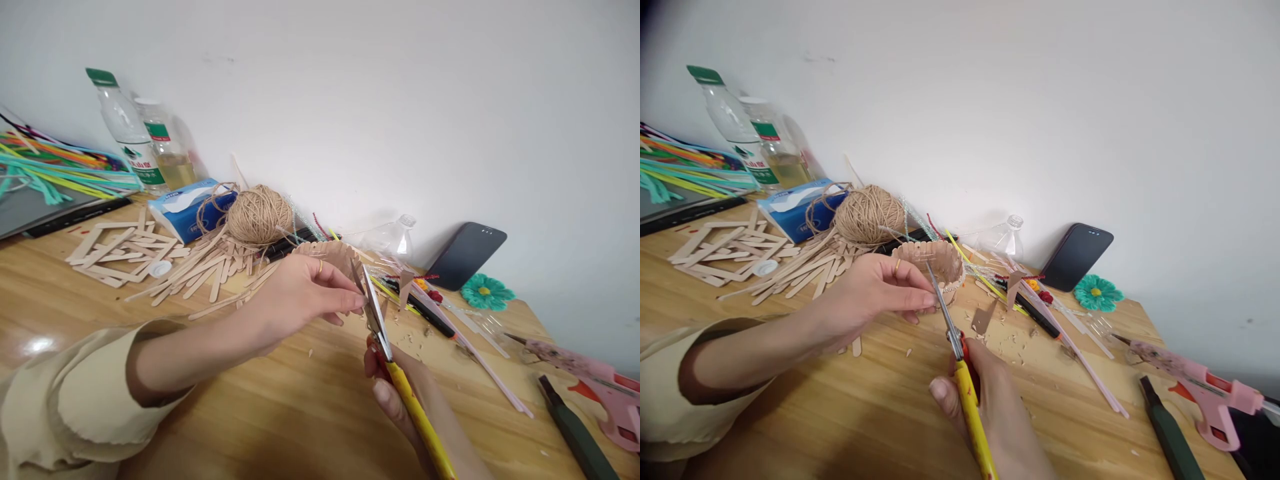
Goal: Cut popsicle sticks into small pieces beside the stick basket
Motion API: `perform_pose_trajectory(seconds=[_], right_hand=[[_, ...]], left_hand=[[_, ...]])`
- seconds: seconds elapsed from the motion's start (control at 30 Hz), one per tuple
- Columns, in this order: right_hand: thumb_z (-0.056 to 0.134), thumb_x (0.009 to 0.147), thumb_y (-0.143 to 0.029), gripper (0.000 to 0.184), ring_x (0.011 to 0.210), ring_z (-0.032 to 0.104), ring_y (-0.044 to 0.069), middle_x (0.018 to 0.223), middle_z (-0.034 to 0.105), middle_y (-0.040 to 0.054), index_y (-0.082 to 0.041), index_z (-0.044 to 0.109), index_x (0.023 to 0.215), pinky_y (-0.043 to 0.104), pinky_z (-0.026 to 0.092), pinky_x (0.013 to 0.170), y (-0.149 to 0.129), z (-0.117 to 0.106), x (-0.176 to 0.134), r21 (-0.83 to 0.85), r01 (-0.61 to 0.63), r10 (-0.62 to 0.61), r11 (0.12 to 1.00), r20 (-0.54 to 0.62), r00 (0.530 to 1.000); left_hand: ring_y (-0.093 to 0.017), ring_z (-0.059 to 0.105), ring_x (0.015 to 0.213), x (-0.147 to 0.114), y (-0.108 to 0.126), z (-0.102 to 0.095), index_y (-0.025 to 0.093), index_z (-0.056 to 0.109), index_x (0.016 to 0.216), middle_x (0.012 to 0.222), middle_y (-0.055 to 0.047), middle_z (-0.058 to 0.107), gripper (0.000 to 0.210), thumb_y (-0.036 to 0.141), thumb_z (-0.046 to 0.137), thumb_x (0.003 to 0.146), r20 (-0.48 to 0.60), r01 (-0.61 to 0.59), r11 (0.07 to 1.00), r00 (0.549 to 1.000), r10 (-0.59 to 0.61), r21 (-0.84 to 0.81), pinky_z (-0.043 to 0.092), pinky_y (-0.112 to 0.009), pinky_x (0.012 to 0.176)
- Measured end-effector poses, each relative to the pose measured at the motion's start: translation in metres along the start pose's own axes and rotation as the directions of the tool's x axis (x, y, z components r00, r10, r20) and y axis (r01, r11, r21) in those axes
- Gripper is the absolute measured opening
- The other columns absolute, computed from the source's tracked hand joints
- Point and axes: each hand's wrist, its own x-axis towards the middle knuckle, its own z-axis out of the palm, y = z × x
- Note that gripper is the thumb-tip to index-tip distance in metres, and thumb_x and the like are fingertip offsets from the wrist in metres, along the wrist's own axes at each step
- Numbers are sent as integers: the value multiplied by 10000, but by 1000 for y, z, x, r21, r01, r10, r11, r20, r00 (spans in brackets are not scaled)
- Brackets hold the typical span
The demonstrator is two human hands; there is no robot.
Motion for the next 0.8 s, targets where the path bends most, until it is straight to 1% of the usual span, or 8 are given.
perform_pose_trajectory(seconds=[0.1, 0.2, 0.33, 0.37, 0.47, 0.57, 0.7, 0.8], right_hand=[[396, 780, -696, 511, 555, 377, 134, 637, 417, -16, -190, 458, 746, 243, 306, 480, -1, 0, 1, -12, -12, 12, 1000, -1, 1000], [366, 758, -738, 551, 548, 367, 133, 637, 408, -16, -194, 450, 739, 244, 295, 472, -1, 2, 2, -4, -16, 16, 1000, 12, 1000], [325, 702, -806, 621, 534, 342, 126, 625, 405, -20, -197, 444, 701, 251, 269, 467, -1, 6, 4, 15, -15, 15, 1000, -56, 998], [324, 704, -806, 622, 539, 349, 128, 628, 412, -18, -197, 449, 702, 253, 275, 473, -1, 6, 3, 13, -18, 19, 1000, -68, 997], [351, 750, -753, 572, 561, 406, 144, 647, 461, -1, -196, 481, 745, 259, 316, 492, -3, 5, 2, -19, -3, 2, 1000, -33, 999], [365, 795, -696, 520, 595, 464, 166, 676, 515, 18, -196, 507, 797, 267, 354, 513, -1, 3, 0, -55, 20, -21, 998, -32, 999], [357, 805, -686, 516, 570, 465, 163, 670, 522, 17, -197, 519, 828, 267, 358, 491, 3, 3, -1, -54, 55, -57, 997, -41, 998], [354, 808, -684, 508, 574, 468, 168, 665, 511, 14, -204, 520, 843, 272, 354, 493, 4, 3, -2, -52, 59, -61, 997, -38, 997]], left_hand=[[-100, 552, 532, -1, 0, 1, 150, 657, 621, 593, 4, 641, 97, 225, 719, 610, -14, 9, 999, 1000, -9, 33, 457, -233, 543], [-90, 554, 535, -2, 1, 2, 154, 648, 617, 589, 14, 635, 74, 203, 703, 619, -28, 18, 1000, 999, -17, 25, 462, -218, 543], [-88, 558, 556, -3, 1, 4, 153, 651, 612, 603, 13, 640, 53, 185, 691, 627, -28, 5, 1000, 1000, -5, -9, 477, -213, 552], [-90, 558, 557, -3, 1, 4, 152, 650, 608, 603, 11, 642, 55, 184, 692, 626, -29, 3, 1000, 1000, -3, -19, 480, -217, 552], [-97, 564, 559, -2, -1, 6, 152, 646, 597, 597, 8, 646, 57, 176, 694, 618, -41, 10, 998, 999, -12, -56, 486, -230, 558], [-93, 556, 542, -2, -2, 8, 151, 644, 589, 579, 15, 638, 59, 168, 696, 611, -53, 14, 995, 998, -19, -102, 484, -231, 552], [-77, 539, 539, -2, -5, 9, 147, 643, 586, 564, 33, 618, 76, 174, 711, 608, -52, -2, 986, 999, -7, -167, 475, -205, 537], [-69, 536, 551, -3, -7, 10, 144, 640, 589, 560, 41, 609, 78, 169, 707, 620, -53, -12, 980, 999, 2, -198, 467, -184, 531]])
